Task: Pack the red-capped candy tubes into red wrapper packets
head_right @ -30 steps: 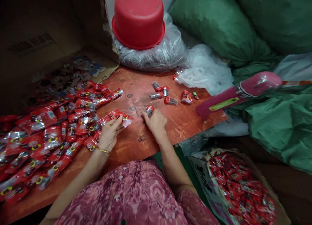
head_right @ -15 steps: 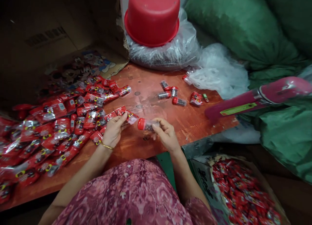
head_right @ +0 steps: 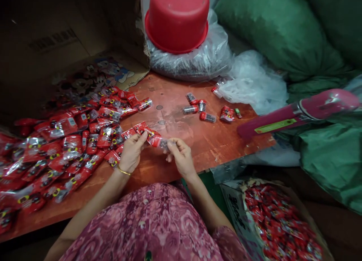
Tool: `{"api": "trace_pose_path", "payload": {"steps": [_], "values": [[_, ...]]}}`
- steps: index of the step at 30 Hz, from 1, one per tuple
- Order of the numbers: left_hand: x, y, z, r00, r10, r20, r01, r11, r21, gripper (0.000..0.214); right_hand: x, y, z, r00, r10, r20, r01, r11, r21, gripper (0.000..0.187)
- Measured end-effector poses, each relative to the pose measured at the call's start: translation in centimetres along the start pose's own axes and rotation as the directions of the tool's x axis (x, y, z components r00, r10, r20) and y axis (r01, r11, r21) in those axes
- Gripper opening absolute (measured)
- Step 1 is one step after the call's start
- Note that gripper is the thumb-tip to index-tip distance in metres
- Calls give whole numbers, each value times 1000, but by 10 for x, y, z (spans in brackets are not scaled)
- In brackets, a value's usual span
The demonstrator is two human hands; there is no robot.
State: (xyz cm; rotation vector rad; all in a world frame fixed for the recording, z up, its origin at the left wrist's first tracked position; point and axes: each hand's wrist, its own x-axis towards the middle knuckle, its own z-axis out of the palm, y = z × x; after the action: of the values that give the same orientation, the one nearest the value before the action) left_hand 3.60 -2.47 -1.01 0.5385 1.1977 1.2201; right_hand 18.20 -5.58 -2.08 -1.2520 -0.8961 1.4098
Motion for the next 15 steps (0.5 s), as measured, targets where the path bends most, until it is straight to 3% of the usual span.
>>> {"api": "trace_pose_path", "payload": {"steps": [8,15], "values": [[-4,5,10,998,-37,57,45,986,-159,42,-2,7,18,990,-126,-56,119,987,-112,29],[-9,-9,15,993,-65,96,82,978,-192,38,3,8,26,972,-160,-172,139,982,-128,28]]}}
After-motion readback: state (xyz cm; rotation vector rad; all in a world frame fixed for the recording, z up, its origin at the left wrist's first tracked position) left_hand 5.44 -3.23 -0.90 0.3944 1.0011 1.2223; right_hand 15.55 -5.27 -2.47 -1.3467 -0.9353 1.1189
